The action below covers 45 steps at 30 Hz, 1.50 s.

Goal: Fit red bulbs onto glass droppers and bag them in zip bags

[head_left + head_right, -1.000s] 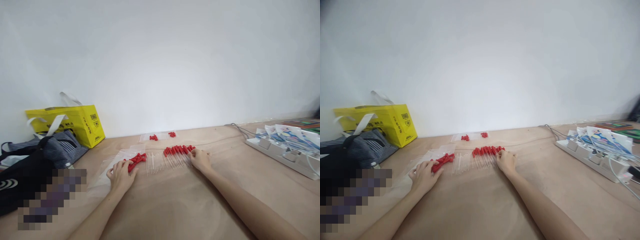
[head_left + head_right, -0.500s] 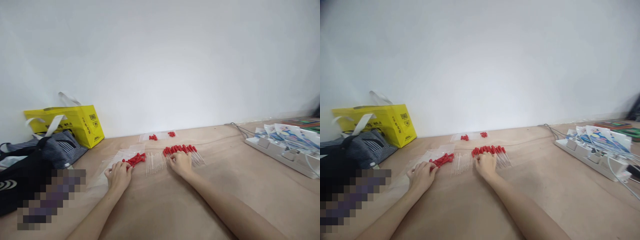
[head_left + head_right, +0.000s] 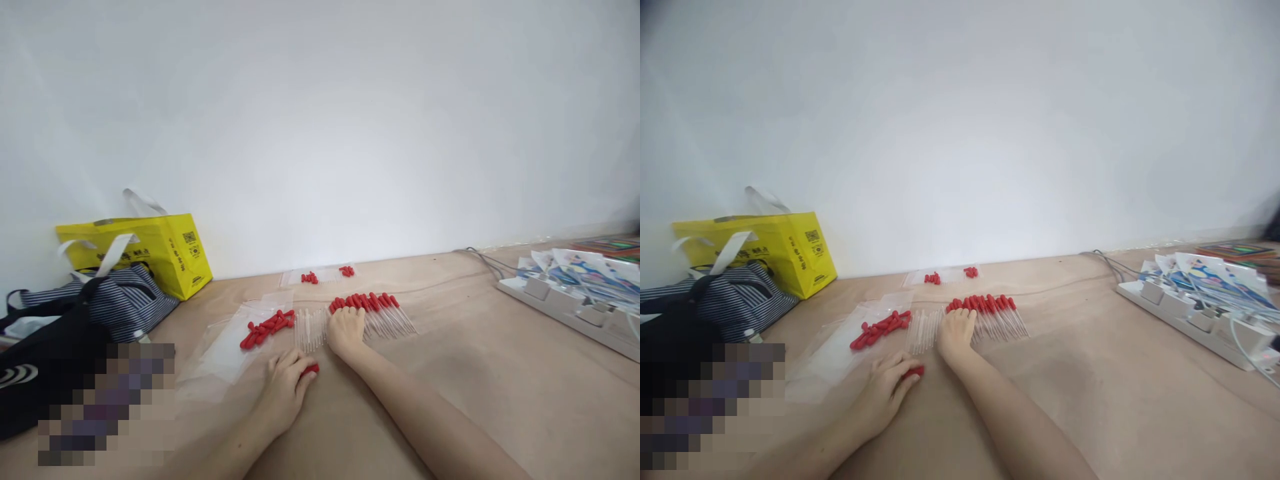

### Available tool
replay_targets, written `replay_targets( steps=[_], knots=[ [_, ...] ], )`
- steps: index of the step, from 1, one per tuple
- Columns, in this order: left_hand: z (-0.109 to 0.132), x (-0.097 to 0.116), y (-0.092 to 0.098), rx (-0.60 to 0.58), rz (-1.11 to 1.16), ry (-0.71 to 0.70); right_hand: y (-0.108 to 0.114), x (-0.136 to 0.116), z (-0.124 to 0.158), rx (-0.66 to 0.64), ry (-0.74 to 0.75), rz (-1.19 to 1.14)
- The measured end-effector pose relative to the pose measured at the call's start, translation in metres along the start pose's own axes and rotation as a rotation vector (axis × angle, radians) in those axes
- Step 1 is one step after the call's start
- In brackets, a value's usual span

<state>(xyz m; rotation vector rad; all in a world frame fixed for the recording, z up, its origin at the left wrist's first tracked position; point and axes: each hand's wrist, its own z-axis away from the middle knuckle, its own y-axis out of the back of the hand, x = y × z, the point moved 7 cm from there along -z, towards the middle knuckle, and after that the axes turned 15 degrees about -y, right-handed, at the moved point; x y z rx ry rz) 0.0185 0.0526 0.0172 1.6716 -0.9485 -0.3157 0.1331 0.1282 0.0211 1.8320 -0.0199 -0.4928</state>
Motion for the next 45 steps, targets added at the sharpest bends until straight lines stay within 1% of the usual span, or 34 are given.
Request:
replay_targets(
  steps=[3,6,7,9,10,12,16,20,23,31,34,40,45],
  knots=[
    [0.001,-0.004,0.002,0.013,-0.002,0.023,0.008,0.011,0.010,0.013,0.070,-0.070],
    [0.003,-0.007,0.005,0.073,0.021,0.044,0.010,0.036,0.028,-0.027,0.180,-0.155],
    [0.003,-0.007,0.005,0.093,0.032,0.054,0.011,0.045,0.035,-0.052,0.233,-0.192],
    [0.003,-0.007,0.004,0.107,0.057,0.069,0.018,0.059,0.054,-0.108,0.406,-0.396],
    [0.003,-0.007,0.003,0.104,0.068,0.070,0.022,0.066,0.061,-0.120,0.460,-0.460],
    [0.001,-0.004,0.001,0.092,0.085,0.054,0.026,0.074,0.073,-0.166,0.518,-0.476],
    [-0.001,0.000,0.000,0.089,0.092,0.031,0.025,0.069,0.083,-0.252,0.541,-0.417],
    [-0.001,0.000,0.000,0.088,0.088,0.027,0.023,0.059,0.087,-0.264,0.567,-0.393],
    [0.000,0.001,0.000,0.087,0.087,0.019,0.023,0.056,0.090,-0.270,0.584,-0.393],
    [-0.001,0.001,-0.001,0.094,0.069,0.013,0.025,0.059,0.088,-0.228,0.544,-0.402],
    [-0.001,0.001,0.000,0.109,0.080,0.004,0.027,0.056,0.090,-0.221,0.577,-0.410],
    [0.000,0.001,0.002,0.151,0.085,0.036,0.031,0.050,0.097,-0.232,0.642,-0.442],
    [0.003,0.005,-0.002,0.109,0.080,-0.040,0.031,0.052,0.095,-0.158,0.667,-0.349]
  ],
)
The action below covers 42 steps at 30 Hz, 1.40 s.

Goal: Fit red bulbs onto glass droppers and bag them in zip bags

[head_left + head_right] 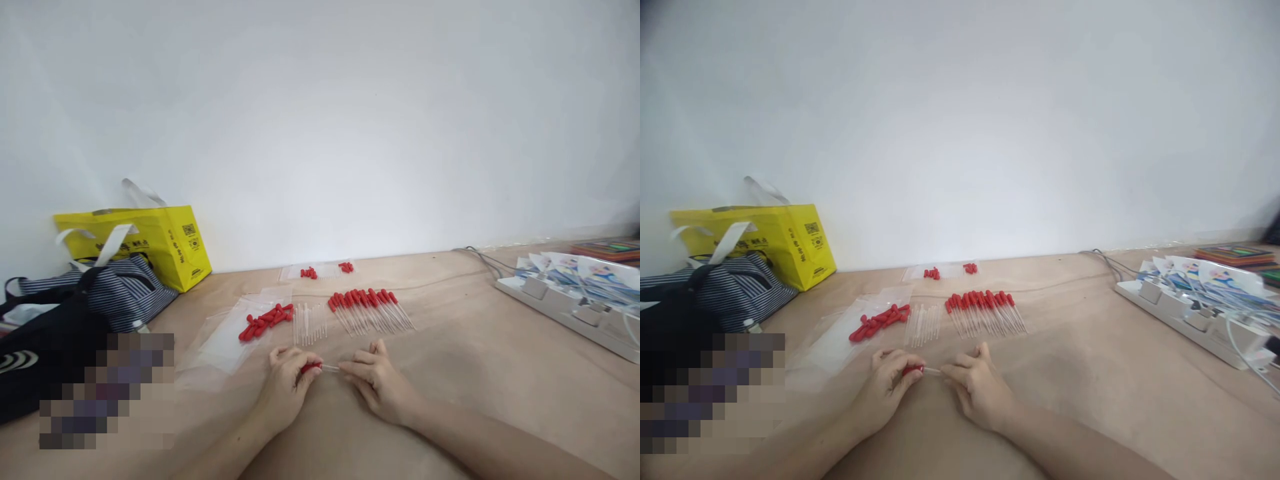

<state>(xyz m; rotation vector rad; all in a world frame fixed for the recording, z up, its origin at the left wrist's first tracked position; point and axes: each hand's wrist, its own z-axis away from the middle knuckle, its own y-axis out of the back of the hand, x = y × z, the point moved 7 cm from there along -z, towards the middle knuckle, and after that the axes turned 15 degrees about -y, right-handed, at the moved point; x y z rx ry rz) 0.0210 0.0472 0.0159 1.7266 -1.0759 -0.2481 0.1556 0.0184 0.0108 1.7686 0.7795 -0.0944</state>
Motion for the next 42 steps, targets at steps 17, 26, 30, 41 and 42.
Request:
replay_targets(
  steps=[17,26,30,41,42],
  knots=[
    [0.002,0.026,-0.002,0.019,-0.086,-0.230,0.005,-0.008,-0.003,0.106,0.034,0.058],
    [-0.001,0.024,-0.003,-0.013,-0.065,-0.250,-0.004,-0.001,-0.007,-0.080,-0.041,0.020],
    [-0.004,0.021,-0.002,-0.048,-0.024,-0.220,-0.001,0.001,-0.010,-0.115,-0.029,0.003],
    [-0.005,-0.015,0.024,0.097,-0.183,0.003,0.008,0.010,-0.021,-0.047,-0.205,0.039],
    [-0.004,-0.024,0.032,0.145,-0.266,0.057,0.009,0.017,-0.026,0.006,-0.290,0.022]
  ],
)
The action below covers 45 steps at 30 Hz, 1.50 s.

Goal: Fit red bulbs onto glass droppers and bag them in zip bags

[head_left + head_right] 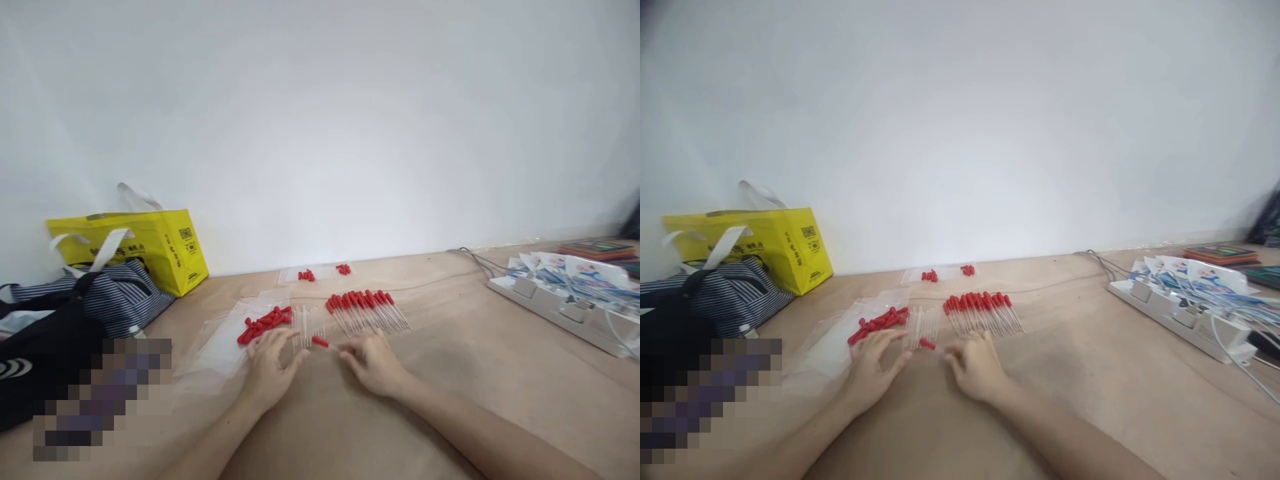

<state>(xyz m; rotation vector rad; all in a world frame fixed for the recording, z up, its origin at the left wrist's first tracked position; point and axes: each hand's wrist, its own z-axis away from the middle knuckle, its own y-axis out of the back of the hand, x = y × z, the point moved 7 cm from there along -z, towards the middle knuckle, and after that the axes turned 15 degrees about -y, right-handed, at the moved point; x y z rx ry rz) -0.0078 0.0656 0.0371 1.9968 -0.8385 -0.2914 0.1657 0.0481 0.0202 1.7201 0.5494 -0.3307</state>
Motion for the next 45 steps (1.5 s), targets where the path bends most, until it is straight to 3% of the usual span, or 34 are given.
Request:
replay_targets(
  steps=[5,11,20,35,41,45],
  knots=[
    [0.002,-0.041,0.013,0.031,-0.332,0.203,-0.001,0.013,-0.037,0.210,-0.323,0.037],
    [0.004,-0.056,0.014,-0.058,-0.421,0.280,-0.016,0.007,-0.068,0.264,-0.449,0.138],
    [0.004,-0.068,0.010,-0.123,-0.374,0.315,-0.019,0.002,-0.069,0.244,-0.410,0.186],
    [-0.007,-0.066,0.009,-0.060,-0.482,0.233,-0.034,-0.014,-0.091,0.114,-0.487,0.243],
    [-0.007,-0.067,0.008,-0.048,-0.467,0.242,-0.025,-0.017,-0.083,0.150,-0.447,0.233],
    [-0.005,-0.060,0.016,-0.018,-0.496,0.223,-0.013,-0.013,-0.063,0.194,-0.376,0.200]
  ],
)
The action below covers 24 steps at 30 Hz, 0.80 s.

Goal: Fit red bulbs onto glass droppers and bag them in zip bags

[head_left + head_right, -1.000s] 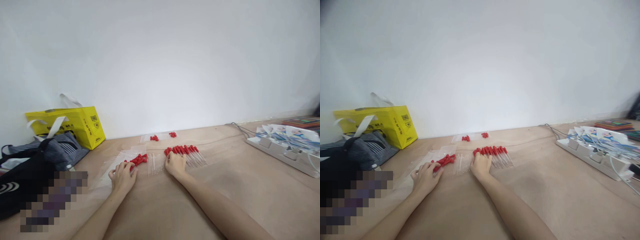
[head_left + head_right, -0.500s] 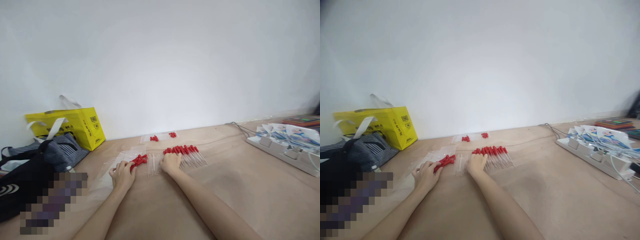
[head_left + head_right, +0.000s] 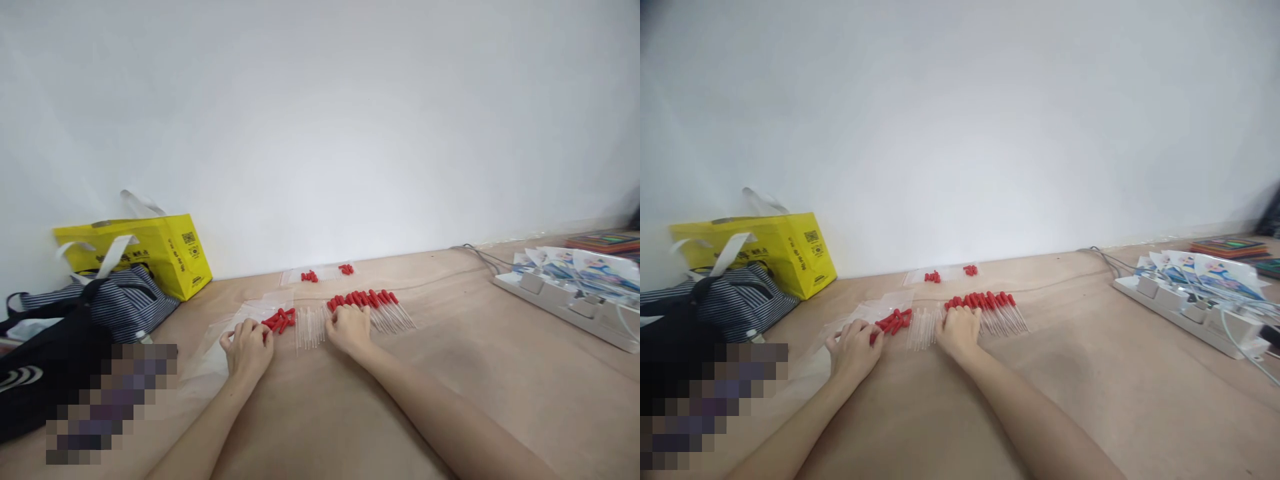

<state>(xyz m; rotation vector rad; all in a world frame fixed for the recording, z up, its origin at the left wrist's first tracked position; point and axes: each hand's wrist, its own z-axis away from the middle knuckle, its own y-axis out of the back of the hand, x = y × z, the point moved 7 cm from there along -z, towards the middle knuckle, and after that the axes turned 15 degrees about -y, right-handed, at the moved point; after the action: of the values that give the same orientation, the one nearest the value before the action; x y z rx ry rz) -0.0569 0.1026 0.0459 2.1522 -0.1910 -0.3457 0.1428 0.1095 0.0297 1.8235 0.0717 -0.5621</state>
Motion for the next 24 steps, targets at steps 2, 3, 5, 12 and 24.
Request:
replay_targets(
  steps=[2,3,5,12,24],
  knots=[
    [0.004,0.007,0.010,0.020,0.003,-0.028,0.006,0.012,0.010,0.010,0.057,-0.037],
    [0.006,0.012,0.015,0.024,0.018,-0.045,0.010,0.018,0.016,0.032,0.110,-0.081],
    [0.011,0.023,0.024,0.014,0.078,-0.080,0.015,0.033,0.028,0.052,0.206,-0.144],
    [0.015,0.050,0.029,-0.148,0.390,-0.329,0.022,0.070,0.050,-0.034,0.389,-0.266],
    [0.009,0.008,0.002,-0.279,0.433,-0.349,0.020,0.062,0.056,-0.152,0.476,-0.270]
  ],
)
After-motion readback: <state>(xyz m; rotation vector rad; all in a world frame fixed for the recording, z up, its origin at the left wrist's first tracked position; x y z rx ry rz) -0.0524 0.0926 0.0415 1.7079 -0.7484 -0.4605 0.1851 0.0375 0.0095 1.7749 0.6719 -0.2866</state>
